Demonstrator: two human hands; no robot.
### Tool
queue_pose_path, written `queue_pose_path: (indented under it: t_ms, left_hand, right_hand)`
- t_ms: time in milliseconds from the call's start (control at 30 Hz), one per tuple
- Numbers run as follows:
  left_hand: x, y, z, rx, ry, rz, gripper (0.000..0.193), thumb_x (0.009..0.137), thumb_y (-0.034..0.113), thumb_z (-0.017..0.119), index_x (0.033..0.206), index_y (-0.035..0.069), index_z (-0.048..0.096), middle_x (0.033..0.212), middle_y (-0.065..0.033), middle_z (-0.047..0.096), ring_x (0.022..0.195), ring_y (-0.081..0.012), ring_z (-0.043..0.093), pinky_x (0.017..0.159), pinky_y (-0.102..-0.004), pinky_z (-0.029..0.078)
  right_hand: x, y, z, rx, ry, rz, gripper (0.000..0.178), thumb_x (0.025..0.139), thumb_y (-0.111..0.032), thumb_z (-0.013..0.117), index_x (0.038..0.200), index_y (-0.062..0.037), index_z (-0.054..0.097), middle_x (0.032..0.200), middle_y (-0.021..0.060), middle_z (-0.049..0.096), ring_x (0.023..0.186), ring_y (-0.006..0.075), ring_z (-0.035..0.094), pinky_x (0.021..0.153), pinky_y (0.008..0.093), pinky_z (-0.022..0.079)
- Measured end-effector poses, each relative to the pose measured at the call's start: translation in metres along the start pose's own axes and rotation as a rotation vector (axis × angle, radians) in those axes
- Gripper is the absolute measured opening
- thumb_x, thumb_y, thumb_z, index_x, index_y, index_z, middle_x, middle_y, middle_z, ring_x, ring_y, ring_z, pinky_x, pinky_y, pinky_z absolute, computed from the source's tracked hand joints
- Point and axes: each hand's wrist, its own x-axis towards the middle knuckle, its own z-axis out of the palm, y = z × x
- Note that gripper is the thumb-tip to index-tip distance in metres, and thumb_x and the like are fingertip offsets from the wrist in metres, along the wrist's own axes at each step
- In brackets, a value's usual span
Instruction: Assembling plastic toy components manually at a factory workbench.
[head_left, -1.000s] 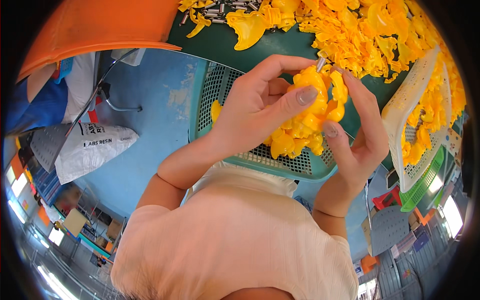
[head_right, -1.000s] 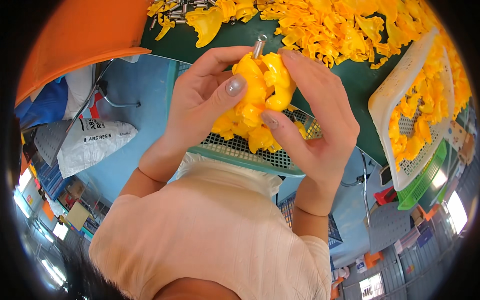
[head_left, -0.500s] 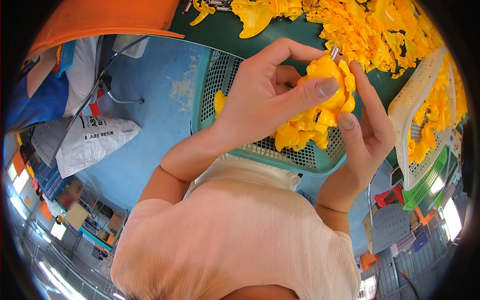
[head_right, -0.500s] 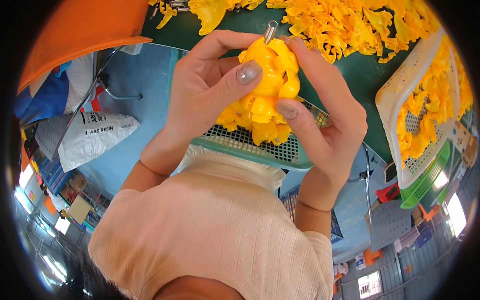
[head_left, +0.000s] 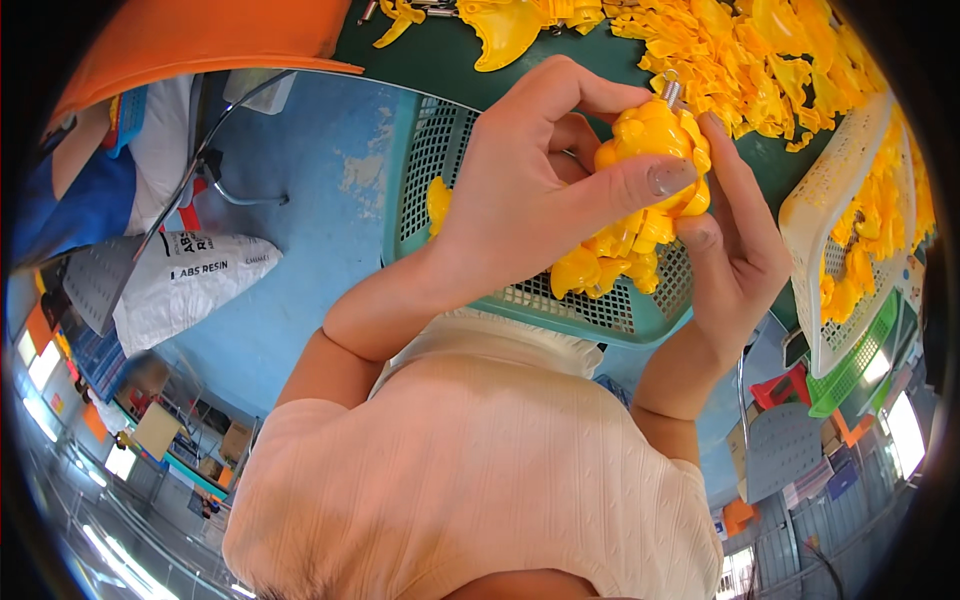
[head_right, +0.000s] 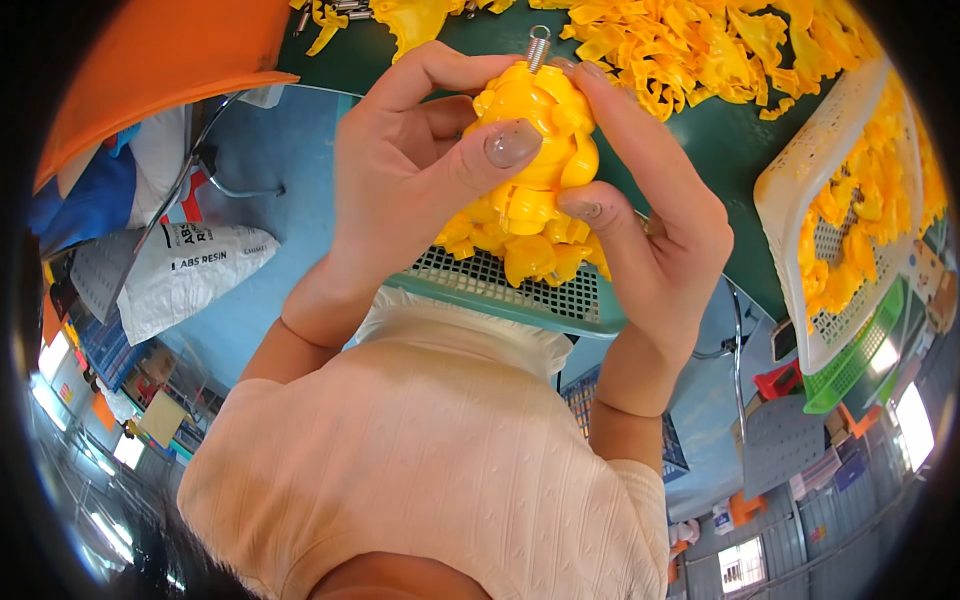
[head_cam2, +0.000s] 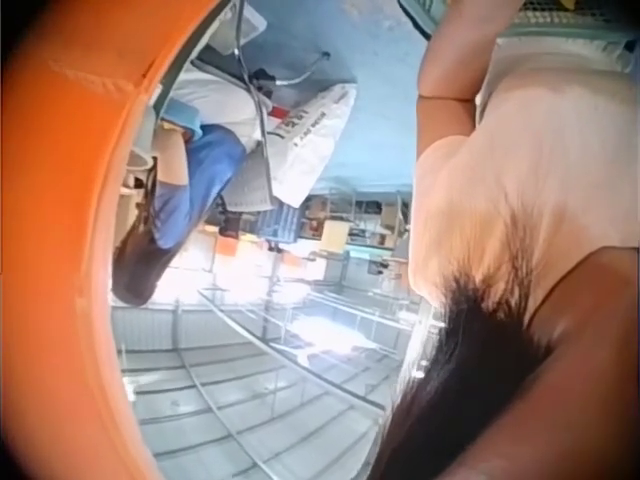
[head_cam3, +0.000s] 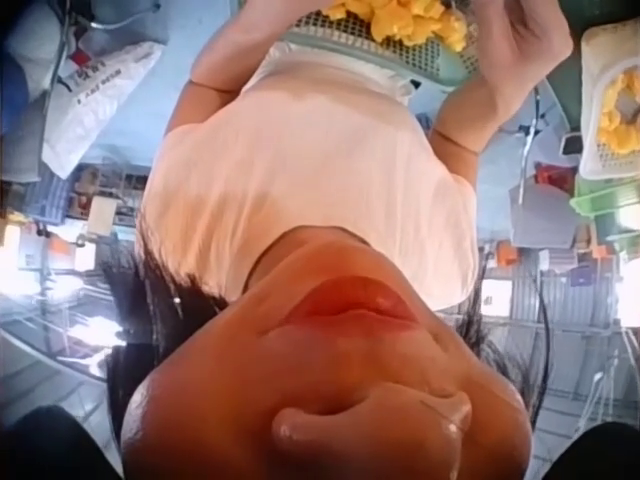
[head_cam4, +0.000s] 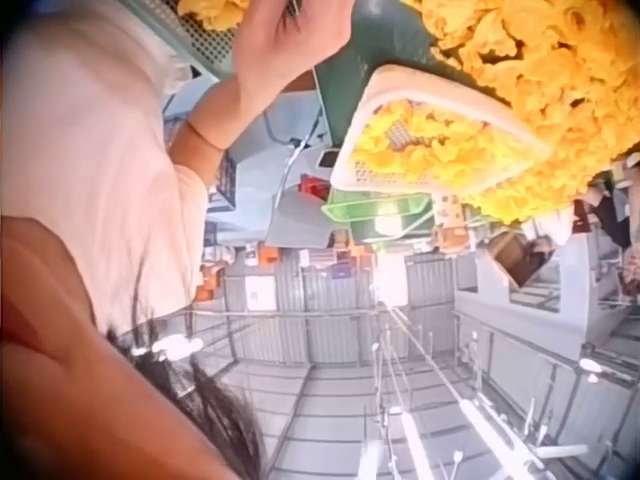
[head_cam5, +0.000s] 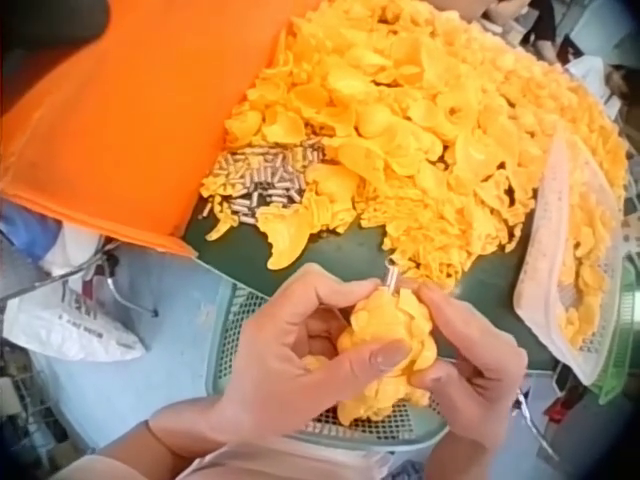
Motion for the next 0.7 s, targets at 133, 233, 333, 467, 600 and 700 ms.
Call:
queue_pose_path:
  t_ms: [133,233,333,467,600,700]
  left_hand:
    - [0.001,-0.001,0.001,0.013,0.005,0.012,0.034,0.078,0.008,0.066,0.106,-0.002,0.05,0.097,-0.0099,0.059,0.087,-0.0125,0.058,0.074,-0.0229,0.049]
    - [0.0,-0.003,0.001,0.008,0.007,0.031,0.035,0.078,0.007,0.067,0.107,-0.002,0.05,0.097,-0.0099,0.058,0.088,-0.0124,0.058,0.074,-0.0227,0.048]
    - [0.0,-0.002,0.002,0.022,0.01,0.067,0.036,0.077,0.006,0.067,0.107,-0.002,0.049,0.098,-0.0099,0.058,0.088,-0.0126,0.058,0.074,-0.0225,0.048]
    - [-0.001,0.001,0.003,0.106,0.017,0.078,0.037,0.077,0.003,0.067,0.108,-0.003,0.049,0.098,-0.0104,0.058,0.089,-0.0131,0.058,0.075,-0.0224,0.049]
    - [-0.003,0.002,0.003,0.09,0.023,0.089,0.037,0.077,0.002,0.066,0.108,-0.003,0.049,0.098,-0.0112,0.058,0.089,-0.0135,0.058,0.075,-0.0227,0.049]
    - [-0.002,-0.001,0.001,0.064,0.008,0.129,0.037,0.077,0.002,0.066,0.109,-0.004,0.049,0.097,-0.0111,0.058,0.088,-0.0135,0.058,0.076,-0.0232,0.049]
  right_hand:
    - [-0.004,0.003,0.002,0.099,0.02,0.038,0.047,0.075,-0.01,0.065,0.116,0.0061,0.051,0.116,0.0159,0.055,0.108,0.0227,0.052,0.093,0.031,0.037]
    - [-0.005,0.006,0.004,0.137,0.034,0.018,0.046,0.076,-0.01,0.064,0.117,0.0067,0.05,0.117,0.0159,0.054,0.108,0.0222,0.051,0.094,0.031,0.037]
    - [-0.005,0.007,0.007,0.146,0.053,-0.021,0.046,0.078,-0.01,0.063,0.118,0.0071,0.049,0.117,0.016,0.054,0.109,0.0224,0.05,0.094,0.0311,0.037]
    - [-0.006,0.01,0.009,0.146,0.053,-0.081,0.045,0.08,-0.009,0.061,0.119,0.0075,0.047,0.118,0.0163,0.052,0.11,0.0229,0.049,0.095,0.0316,0.036]
    - [-0.007,0.013,0.008,0.157,0.039,-0.079,0.043,0.08,-0.008,0.06,0.118,0.008,0.047,0.118,0.0169,0.052,0.11,0.0238,0.049,0.095,0.0324,0.036]
    - [-0.007,0.013,0.011,0.179,0.051,-0.095,0.042,0.08,-0.008,0.06,0.117,0.0082,0.047,0.118,0.0172,0.052,0.11,0.0245,0.049,0.096,0.033,0.036]
